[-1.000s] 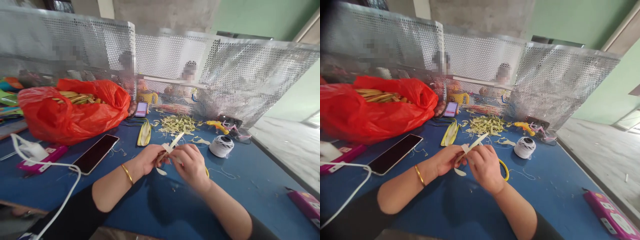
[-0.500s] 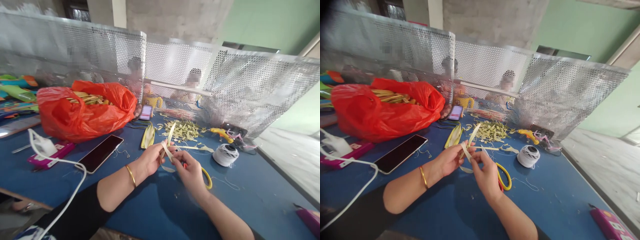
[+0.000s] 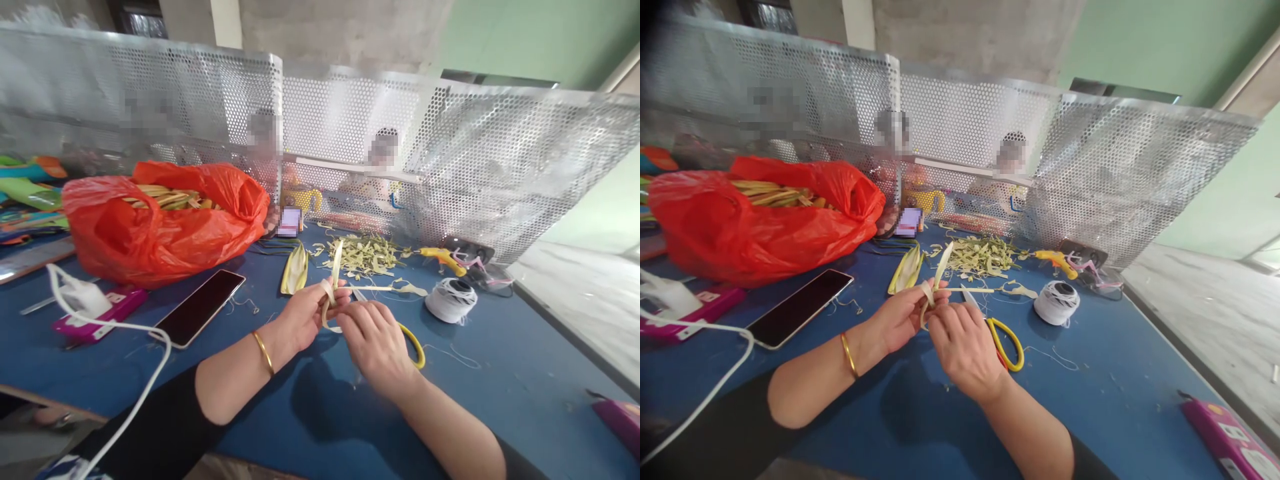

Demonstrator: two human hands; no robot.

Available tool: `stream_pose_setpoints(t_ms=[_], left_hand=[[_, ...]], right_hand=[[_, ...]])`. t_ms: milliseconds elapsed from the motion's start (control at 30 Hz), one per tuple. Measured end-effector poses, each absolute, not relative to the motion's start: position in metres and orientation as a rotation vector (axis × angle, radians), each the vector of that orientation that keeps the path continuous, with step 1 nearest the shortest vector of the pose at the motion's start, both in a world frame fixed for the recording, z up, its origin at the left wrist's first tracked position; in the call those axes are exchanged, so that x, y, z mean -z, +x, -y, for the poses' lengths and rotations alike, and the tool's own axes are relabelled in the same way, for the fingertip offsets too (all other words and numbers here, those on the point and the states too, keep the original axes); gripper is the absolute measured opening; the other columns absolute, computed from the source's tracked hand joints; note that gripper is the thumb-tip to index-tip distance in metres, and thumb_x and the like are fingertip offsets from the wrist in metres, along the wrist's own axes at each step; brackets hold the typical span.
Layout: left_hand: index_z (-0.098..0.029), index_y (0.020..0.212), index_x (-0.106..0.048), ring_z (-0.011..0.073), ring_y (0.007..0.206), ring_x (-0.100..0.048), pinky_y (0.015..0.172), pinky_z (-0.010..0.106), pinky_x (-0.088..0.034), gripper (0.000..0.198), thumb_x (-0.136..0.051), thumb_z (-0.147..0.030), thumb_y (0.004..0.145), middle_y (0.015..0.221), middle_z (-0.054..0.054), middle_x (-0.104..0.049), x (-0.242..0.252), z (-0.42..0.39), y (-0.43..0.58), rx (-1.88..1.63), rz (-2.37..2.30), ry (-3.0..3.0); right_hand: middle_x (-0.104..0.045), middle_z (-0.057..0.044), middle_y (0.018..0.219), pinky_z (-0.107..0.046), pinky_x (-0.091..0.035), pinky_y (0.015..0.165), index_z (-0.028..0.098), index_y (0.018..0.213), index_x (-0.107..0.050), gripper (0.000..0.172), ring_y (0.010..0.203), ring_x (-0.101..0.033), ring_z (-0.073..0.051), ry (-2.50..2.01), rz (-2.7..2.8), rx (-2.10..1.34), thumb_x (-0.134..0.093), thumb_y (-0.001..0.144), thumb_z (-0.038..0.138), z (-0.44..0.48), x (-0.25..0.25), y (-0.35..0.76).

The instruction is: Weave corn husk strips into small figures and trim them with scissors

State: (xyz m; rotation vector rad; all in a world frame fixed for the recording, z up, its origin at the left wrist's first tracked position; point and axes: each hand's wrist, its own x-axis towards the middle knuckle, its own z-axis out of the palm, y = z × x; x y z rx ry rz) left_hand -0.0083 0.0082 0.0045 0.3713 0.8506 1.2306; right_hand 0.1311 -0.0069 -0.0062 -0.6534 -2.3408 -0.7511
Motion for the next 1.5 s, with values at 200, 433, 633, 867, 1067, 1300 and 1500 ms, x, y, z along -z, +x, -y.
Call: stream_pose_setpoints(t_ms=[200, 433, 633, 867, 1067, 1300, 1500], left_hand=[[-0.011, 0.08, -0.072, 0.0098, 0.06, -0.063, 0.056, 0.017, -0.048, 0.014, -0.064, -0.022, 0.083, 0.072, 0.007, -0.07, 0.003, -0.003, -0.002, -1.146, -0.861, 0.458], [-0.011, 0.074, -0.073, 0.0101, 0.057, -0.06, 0.06, 0.02, -0.05, 0.023, -0.075, -0.034, 0.071, 0.063, 0.004, -0.067, 0.005, -0.001, -0.002, -1.179, -0.859, 0.657], [-0.013, 0.077, -0.074, 0.013, 0.059, -0.061, 0.064, 0.026, -0.051, 0.032, -0.075, -0.043, 0.068, 0.061, 0.005, -0.067, 0.006, 0.0, -0.003, -1.174, -0.962, 0.828], [-0.015, 0.079, -0.074, 0.0124, 0.058, -0.061, 0.062, 0.025, -0.051, 0.022, -0.071, -0.036, 0.071, 0.073, 0.004, -0.071, 0.001, 0.0, -0.002, -1.194, -1.029, 1.028], [-0.017, 0.079, -0.074, 0.0155, 0.067, -0.064, 0.071, 0.028, -0.053, 0.018, -0.067, -0.028, 0.067, 0.075, 0.002, -0.07, 0.003, 0.002, -0.001, -1.187, -0.941, 1.033], [-0.016, 0.07, -0.073, 0.0136, 0.06, -0.061, 0.063, 0.025, -0.051, 0.012, -0.077, -0.024, 0.062, 0.063, 0.0, -0.068, 0.007, 0.001, 0.004, -1.264, -1.1, 0.968], [-0.016, 0.075, -0.075, 0.0113, 0.058, -0.061, 0.049, 0.02, -0.045, 0.018, -0.079, -0.027, 0.062, 0.077, 0.005, -0.073, 0.004, -0.008, -0.007, -1.429, -1.144, 0.747]], right_hand=[[-0.064, -0.005, 0.078, -0.037, -0.044, 0.085, 0.016, 0.089, -0.065, 0.026, 0.076, -0.058, -0.019, -0.387, 2.455, 0.766, -0.041, 0.092, 0.008, 0.004, 0.008, 0.127], [-0.065, -0.005, 0.085, -0.031, -0.046, 0.071, 0.021, 0.083, -0.06, 0.012, 0.079, -0.062, -0.018, -0.883, 1.952, 0.039, -0.05, 0.09, 0.02, -0.001, 0.006, 0.138], [-0.055, 0.002, 0.058, -0.025, -0.035, 0.052, 0.023, 0.068, -0.05, 0.022, 0.054, -0.05, -0.015, -1.339, 1.795, -0.519, -0.046, 0.086, 0.035, -0.01, 0.006, 0.139], [-0.049, 0.004, 0.055, -0.025, -0.031, 0.05, 0.022, 0.066, -0.05, 0.023, 0.052, -0.042, -0.013, -1.341, 1.679, -0.685, -0.048, 0.081, 0.038, -0.016, 0.01, 0.138], [-0.045, 0.006, 0.048, -0.024, -0.03, 0.044, 0.022, 0.062, -0.047, 0.027, 0.045, -0.041, -0.011, -1.365, 1.59, -0.756, -0.052, 0.08, 0.042, -0.018, 0.013, 0.138], [-0.05, 0.008, 0.041, -0.023, -0.033, 0.037, 0.022, 0.066, -0.049, 0.027, 0.033, -0.044, -0.01, -1.294, 1.429, -1.073, -0.061, 0.073, 0.045, -0.013, 0.012, 0.132], [-0.069, 0.0, 0.066, -0.024, -0.046, 0.048, 0.02, 0.08, -0.051, 0.033, 0.045, -0.061, -0.013, -1.079, 1.259, -1.297, -0.064, 0.072, 0.049, -0.006, 0.011, 0.127]])
